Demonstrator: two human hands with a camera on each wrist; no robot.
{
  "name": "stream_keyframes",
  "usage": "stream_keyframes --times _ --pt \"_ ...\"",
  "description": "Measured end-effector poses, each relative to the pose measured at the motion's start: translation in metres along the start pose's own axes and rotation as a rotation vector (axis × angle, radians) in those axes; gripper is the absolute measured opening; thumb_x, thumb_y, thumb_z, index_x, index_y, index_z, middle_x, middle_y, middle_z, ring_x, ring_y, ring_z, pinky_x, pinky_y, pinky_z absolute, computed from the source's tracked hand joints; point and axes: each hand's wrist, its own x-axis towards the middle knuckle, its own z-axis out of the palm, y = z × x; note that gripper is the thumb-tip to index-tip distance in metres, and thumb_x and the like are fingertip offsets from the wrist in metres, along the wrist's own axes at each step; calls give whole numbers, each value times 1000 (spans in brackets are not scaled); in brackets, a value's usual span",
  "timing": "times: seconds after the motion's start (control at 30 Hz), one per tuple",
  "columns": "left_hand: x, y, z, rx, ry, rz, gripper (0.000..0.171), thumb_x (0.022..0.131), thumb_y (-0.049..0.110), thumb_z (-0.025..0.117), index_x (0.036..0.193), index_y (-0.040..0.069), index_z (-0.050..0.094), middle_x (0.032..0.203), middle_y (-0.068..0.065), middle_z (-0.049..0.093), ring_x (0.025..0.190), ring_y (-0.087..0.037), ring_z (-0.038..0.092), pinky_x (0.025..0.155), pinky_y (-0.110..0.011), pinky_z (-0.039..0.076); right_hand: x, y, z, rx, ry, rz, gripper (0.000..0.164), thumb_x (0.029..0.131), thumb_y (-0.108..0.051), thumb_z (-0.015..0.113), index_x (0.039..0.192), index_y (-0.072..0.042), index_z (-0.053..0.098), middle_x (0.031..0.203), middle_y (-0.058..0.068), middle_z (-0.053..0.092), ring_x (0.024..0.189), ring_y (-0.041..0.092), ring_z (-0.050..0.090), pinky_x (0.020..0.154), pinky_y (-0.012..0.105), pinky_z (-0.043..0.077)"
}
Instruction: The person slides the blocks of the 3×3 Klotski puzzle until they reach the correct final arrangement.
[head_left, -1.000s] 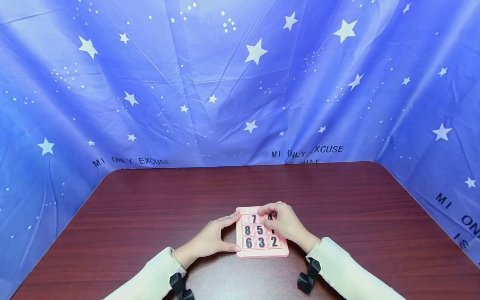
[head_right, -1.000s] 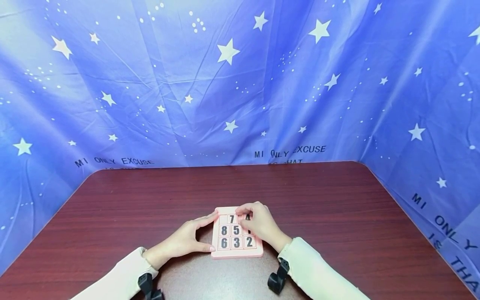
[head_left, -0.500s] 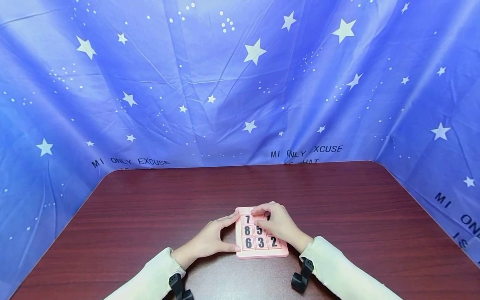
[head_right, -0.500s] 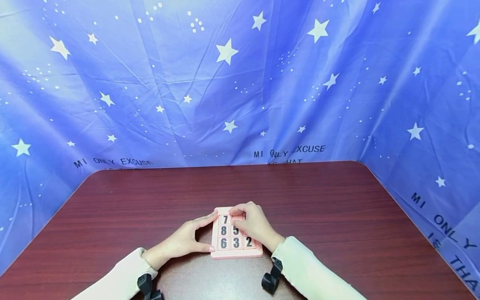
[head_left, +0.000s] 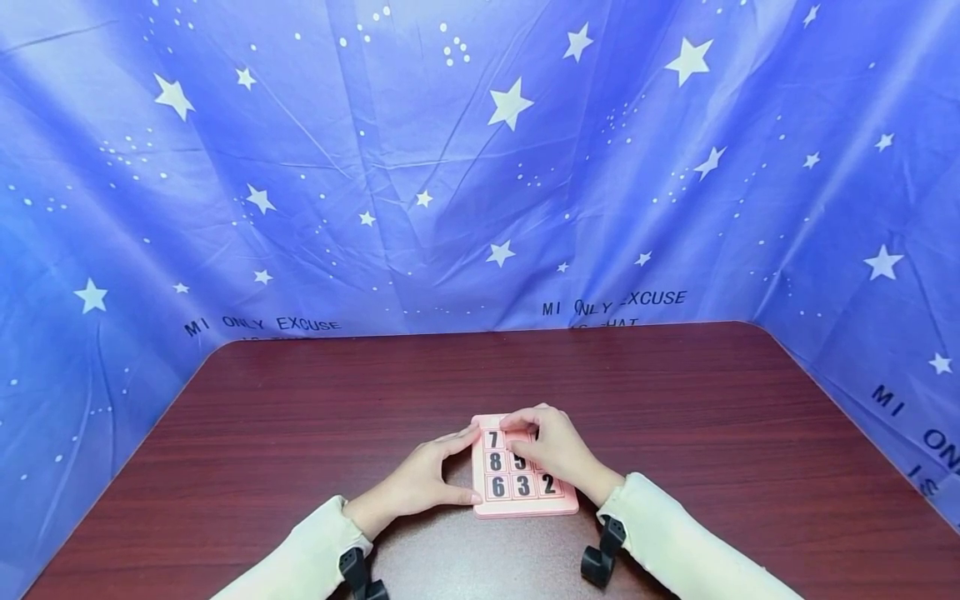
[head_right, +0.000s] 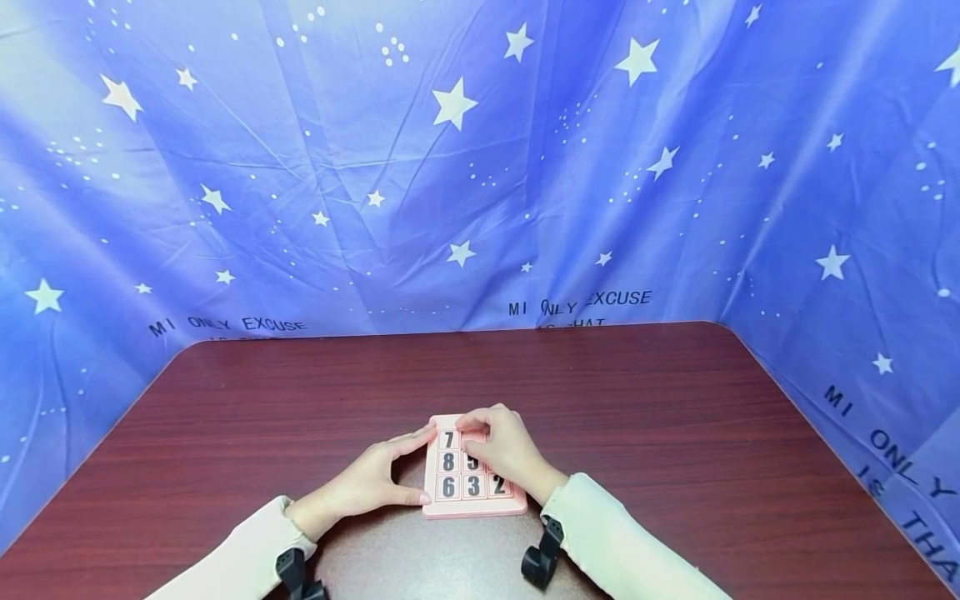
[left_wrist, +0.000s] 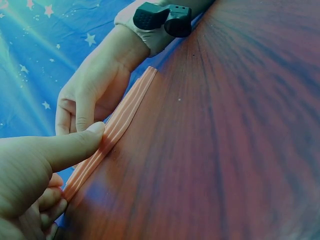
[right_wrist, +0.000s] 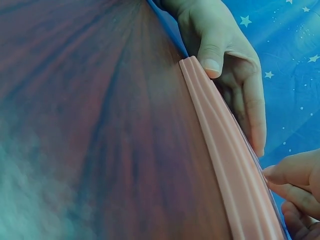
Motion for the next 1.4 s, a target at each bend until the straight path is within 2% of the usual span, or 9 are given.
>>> stream_keyframes --times 0.23,0.53,0.83,0.87,1.03,1.17,1.4 --pt "1 0 0 6 7 7 87 71 33 82 142 5 40 149 -9 35 136 -24 34 111 -46 28 -2 3 -7 -6 10 -17 22 75 -7 74 96 -10 74 90 -2 67 82 13 53 71 24 46" --pt "0 1 0 7 4 -1 87 71 32 82 142 6 40 149 -7 34 137 -25 32 111 -46 27 -10 19 -25 31 9 -18 22 75 -10 75 97 -12 74 95 -2 71 83 15 55 71 25 45" --pt "0 1 0 18 3 -1 88 70 32 82 143 6 40 150 -7 33 137 -26 31 111 -47 27 -16 37 -42 126 -50 -49 26 78 -10 74 104 -7 71 98 2 71 84 15 62 76 25 51" --pt "0 1 0 20 3 0 88 70 32 82 143 6 40 150 -7 33 137 -25 31 111 -47 27 -17 33 -45 131 -60 -47 27 78 -8 74 105 -6 71 98 4 71 85 16 62 76 26 51" --pt "1 0 0 19 3 7 88 70 33 82 143 6 40 150 -7 33 137 -24 32 111 -46 27 -17 38 -50 171 -78 -20 28 78 -6 73 106 -3 70 98 6 71 88 18 63 79 28 51" --pt "1 -1 0 12 1 2 88 70 34 82 143 6 39 150 -7 33 137 -24 31 111 -46 27 -16 47 -50 201 -72 -1 26 80 -10 73 105 -5 71 99 5 71 91 14 62 81 25 50" --pt "0 -1 0 12 2 3 88 71 33 82 143 6 40 150 -7 34 137 -24 32 111 -46 27 -16 50 -50 194 -57 11 25 79 -9 73 104 -6 71 98 5 71 89 12 62 79 23 50"
